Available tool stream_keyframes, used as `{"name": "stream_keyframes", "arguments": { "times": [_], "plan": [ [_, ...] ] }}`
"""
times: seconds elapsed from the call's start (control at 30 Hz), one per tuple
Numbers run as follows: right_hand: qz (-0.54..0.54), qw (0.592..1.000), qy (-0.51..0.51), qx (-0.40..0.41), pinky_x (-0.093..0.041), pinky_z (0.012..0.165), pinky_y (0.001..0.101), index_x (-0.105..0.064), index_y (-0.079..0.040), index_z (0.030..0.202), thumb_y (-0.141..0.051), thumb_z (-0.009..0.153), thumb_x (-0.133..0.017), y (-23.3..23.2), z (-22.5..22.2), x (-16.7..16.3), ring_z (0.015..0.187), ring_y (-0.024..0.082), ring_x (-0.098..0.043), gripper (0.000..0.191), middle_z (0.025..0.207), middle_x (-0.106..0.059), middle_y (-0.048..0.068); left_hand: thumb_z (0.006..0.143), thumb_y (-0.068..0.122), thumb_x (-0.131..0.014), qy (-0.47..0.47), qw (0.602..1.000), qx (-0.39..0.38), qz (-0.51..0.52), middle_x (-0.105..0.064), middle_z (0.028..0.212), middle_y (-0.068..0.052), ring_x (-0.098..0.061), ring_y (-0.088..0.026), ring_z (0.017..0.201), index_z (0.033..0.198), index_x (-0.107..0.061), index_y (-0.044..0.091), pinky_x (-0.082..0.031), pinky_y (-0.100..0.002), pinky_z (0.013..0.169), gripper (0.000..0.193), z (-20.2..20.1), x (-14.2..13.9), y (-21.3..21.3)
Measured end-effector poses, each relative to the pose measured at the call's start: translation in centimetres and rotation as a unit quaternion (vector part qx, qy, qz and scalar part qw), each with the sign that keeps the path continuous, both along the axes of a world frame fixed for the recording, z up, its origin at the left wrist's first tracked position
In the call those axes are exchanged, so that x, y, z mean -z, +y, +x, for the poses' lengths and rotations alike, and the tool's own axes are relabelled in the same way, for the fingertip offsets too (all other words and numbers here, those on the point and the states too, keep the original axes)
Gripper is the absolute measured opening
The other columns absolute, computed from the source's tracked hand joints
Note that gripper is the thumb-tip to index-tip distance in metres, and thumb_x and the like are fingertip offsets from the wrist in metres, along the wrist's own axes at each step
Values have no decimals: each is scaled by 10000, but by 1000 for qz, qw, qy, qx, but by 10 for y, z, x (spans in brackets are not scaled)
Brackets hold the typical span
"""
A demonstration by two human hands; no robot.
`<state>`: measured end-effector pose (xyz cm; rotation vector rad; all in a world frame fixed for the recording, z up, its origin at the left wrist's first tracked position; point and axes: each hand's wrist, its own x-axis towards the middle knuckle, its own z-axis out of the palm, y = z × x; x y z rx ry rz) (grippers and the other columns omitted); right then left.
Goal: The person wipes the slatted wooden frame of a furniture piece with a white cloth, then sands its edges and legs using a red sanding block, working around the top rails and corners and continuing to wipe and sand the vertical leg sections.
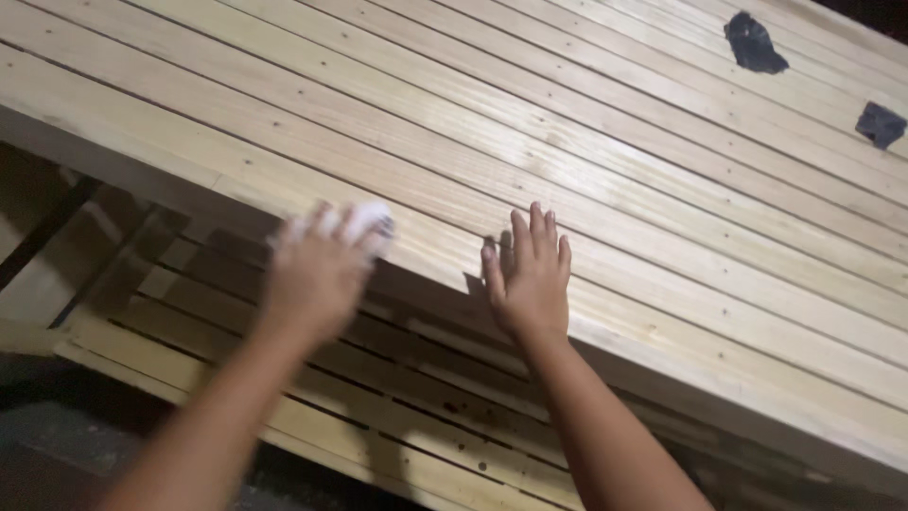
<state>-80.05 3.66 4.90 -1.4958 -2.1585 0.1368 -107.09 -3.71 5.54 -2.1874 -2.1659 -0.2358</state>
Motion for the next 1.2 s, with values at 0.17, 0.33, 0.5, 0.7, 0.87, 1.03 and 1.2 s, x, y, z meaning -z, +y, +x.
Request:
{"name": "stream_keyframes", "arguments": {
  "times": [0.17, 0.33, 0.5, 0.7, 0.87, 1.03, 1.2],
  "plan": [
    [4, 1000, -11, -9, -105, 1247, 535, -415, -60, 1541, -490, 1030, -466, 1, 1, -1, 1570, 346, -161, 670, 1676, -258, 196, 1045, 318, -437, -136, 977, -75, 143, -409, 1582, -134, -328, -361, 1468, 1497, -563, 228, 51, -646, 1178, 478, 6, 12, 27],
    [-18, 999, -26, -16, -70, 1243, 540, -395, -68, 1546, -525, 1035, -424, 1, 2, 0, 1574, 339, -123, 686, 1681, -233, 186, 1084, 313, -421, -113, 976, -124, 141, -481, 1600, 49, -295, -339, 1565, 1218, -661, 279, 131, -637, 1185, 277, 19, 19, 30],
    [-16, 999, -31, -40, -57, 1235, 552, -392, -66, 1539, -527, 1045, -405, 4, 1, -2, 1573, 352, -108, 675, 1680, -225, 202, 1093, 324, -360, -75, 984, -85, 136, -461, 1590, 62, -349, -188, 1496, 1456, -584, 236, 98, -674, 1215, 436, 60, 9, -12],
    [-23, 998, -19, -49, -69, 1238, 557, -403, -62, 1530, -531, 1035, -429, 5, -2, 0, 1568, 364, -135, 682, 1667, -240, 212, 1087, 295, -336, -12, 963, -246, 108, -481, 1559, 9, -303, -242, 1523, 1476, -546, 201, 56, -670, 1167, 452, 4, -11, 11],
    [-8, 998, -5, -69, -82, 1232, 563, -411, -47, 1525, -509, 1036, -441, 5, -1, 2, 1561, 384, -148, 674, 1667, -237, 232, 1194, 229, -407, 26, 956, -164, 243, -525, 1599, -59, -349, -263, 1594, 1513, -571, 128, 9, -572, 1299, 372, 4, 5, 10],
    [-25, 998, -7, -66, -83, 1237, 562, -405, -46, 1531, -518, 1038, -427, 4, -1, 0, 1564, 371, -149, 683, 1669, -230, 218, 1113, 211, -465, -64, 960, -164, 220, -596, 1496, -138, -420, -341, 1479, 1380, -666, 101, -173, -571, 1236, 352, -22, -15, 19],
    [-34, 997, -35, -63, -58, 1221, 568, -386, -47, 1537, -507, 1055, -359, 6, -5, -3, 1558, 367, -125, 666, 1673, -210, 208, 1060, 205, -489, -122, 980, -100, 119, -675, 1350, -109, -636, -320, 1253, 1332, -692, 141, -444, -511, 1110, 345, 81, 13, 5]
  ]
}}
